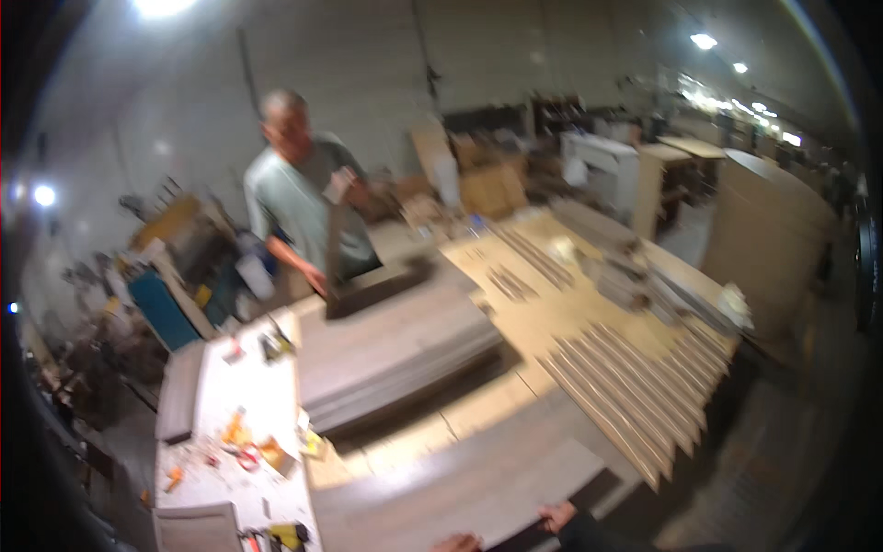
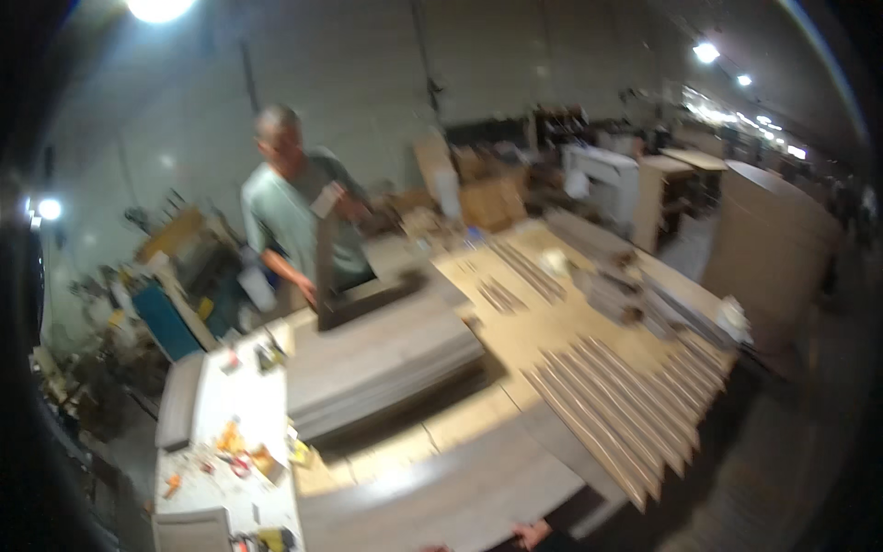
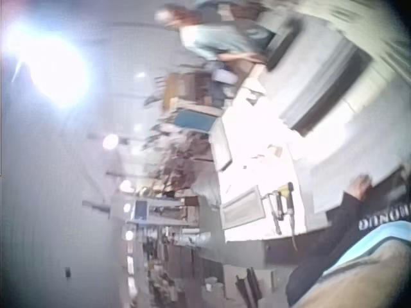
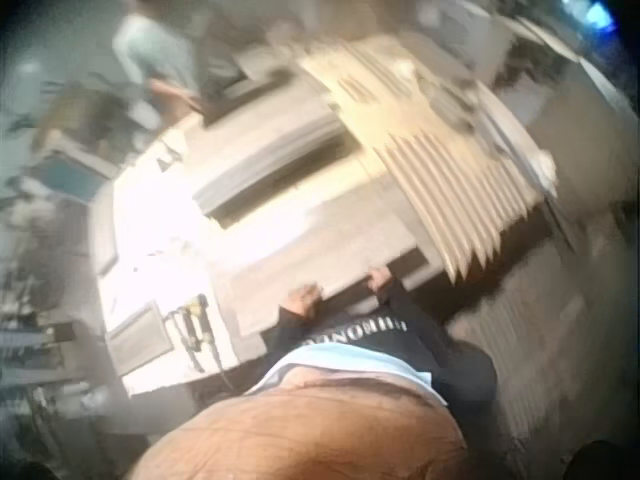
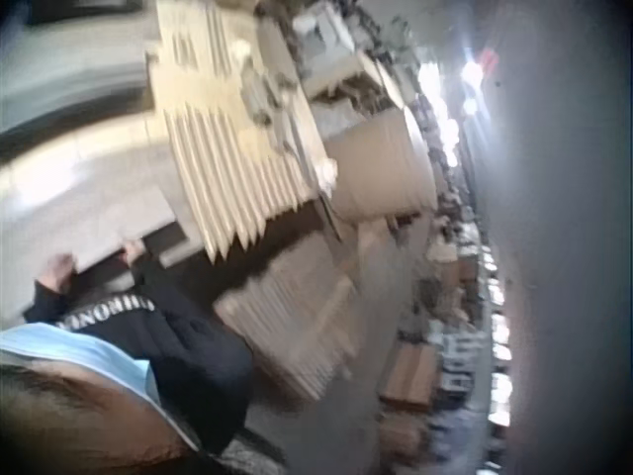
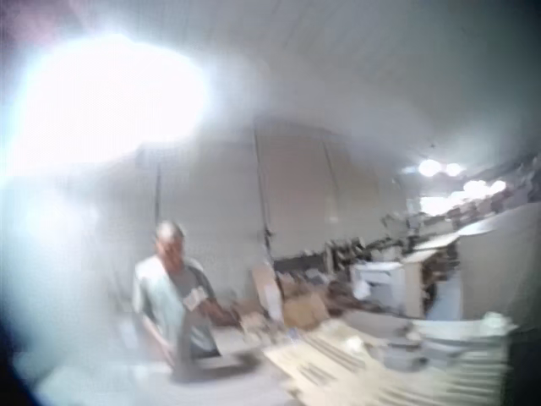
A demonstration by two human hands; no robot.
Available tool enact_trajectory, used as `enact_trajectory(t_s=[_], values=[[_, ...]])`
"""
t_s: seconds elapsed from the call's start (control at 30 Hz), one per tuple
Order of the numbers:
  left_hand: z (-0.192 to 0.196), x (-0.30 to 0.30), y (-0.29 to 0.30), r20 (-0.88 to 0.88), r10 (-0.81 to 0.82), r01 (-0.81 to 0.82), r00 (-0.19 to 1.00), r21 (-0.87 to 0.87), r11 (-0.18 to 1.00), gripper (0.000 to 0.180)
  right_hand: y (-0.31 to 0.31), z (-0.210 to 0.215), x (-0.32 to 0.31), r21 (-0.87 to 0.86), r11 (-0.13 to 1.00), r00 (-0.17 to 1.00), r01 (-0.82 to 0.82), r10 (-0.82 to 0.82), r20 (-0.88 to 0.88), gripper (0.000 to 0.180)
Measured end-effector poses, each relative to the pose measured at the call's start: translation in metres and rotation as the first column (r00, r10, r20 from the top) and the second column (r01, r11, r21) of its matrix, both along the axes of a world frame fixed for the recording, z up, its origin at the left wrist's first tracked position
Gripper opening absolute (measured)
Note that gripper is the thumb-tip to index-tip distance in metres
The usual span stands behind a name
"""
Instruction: Assembling wooden furniture panels using wood strips, glue, and a pneumatic nail gun.
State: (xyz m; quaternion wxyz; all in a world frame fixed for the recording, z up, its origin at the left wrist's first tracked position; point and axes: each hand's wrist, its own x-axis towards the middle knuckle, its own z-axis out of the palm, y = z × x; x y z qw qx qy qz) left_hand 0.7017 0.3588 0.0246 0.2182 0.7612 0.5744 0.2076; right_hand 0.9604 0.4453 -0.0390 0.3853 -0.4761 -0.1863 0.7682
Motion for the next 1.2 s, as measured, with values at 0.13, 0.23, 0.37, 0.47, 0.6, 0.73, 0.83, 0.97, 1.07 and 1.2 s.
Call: enact_trajectory(t_s=[0.13, 0.23, 0.37, 0.47, 0.6, 0.73, 0.83, 0.97, 1.07, 1.2], values=[[0.032, -0.025, -0.005, -0.001, 0.196, -0.195, 0.981, 0.079, 0.978, 0.046, -0.008, 0.050, 0.058, -0.106, 0.657, 0.600, -0.747, 0.734, 0.318, 0.041], [-0.033, -0.103, -0.036, -0.137, 0.591, -0.573, 0.795, 0.152, 0.806, 0.073, 0.001, 0.062, 0.092, 0.005, 0.886, 0.610, -0.464, 0.316, 0.727, 0.036], [-0.057, -0.113, -0.065, -0.459, 0.674, -0.728, 0.579, 0.080, 0.680, 0.086, 0.011, 0.071, 0.082, 0.281, 0.842, 0.188, -0.460, -0.217, 0.958, 0.050], [-0.079, -0.109, -0.068, -0.436, 0.631, -0.583, 0.642, 0.257, 0.770, 0.084, 0.010, 0.047, 0.085, 0.034, 0.890, -0.077, -0.455, -0.077, 0.994, 0.058], [-0.017, -0.053, -0.045, -0.429, 0.665, -0.628, 0.612, 0.249, 0.738, 0.057, 0.009, 0.026, 0.092, 0.191, 0.901, 0.023, -0.390, -0.197, 0.980, 0.061], [-0.015, -0.056, -0.048, -0.432, 0.640, -0.648, 0.636, 0.152, 0.747, 0.075, 0.001, 0.040, 0.103, 0.391, 0.872, 0.143, -0.293, -0.365, 0.920, 0.059], [-0.017, -0.058, -0.046, -0.386, 0.633, -0.633, 0.671, 0.147, 0.760, 0.075, -0.022, 0.046, 0.130, 0.492, 0.870, -0.076, -0.032, -0.493, 0.867, 0.050], [-0.010, -0.042, -0.027, -0.505, 0.567, -0.509, 0.651, 0.264, 0.819, 0.074, -0.055, 0.008, 0.171, 0.591, 0.756, -0.114, 0.280, -0.586, 0.803, 0.048], [-0.012, -0.030, -0.002, -0.567, 0.484, -0.407, 0.666, 0.267, 0.874, 0.074, -0.059, 0.001, 0.186, 0.623, 0.717, -0.010, 0.313, -0.654, 0.757, 0.048], [-0.011, 0.005, 0.036, -0.515, 0.348, -0.426, 0.783, -0.037, 0.904, 0.081, -0.053, 0.000, 0.194, 0.492, 0.780, 0.215, 0.386, -0.595, 0.775, 0.057]])
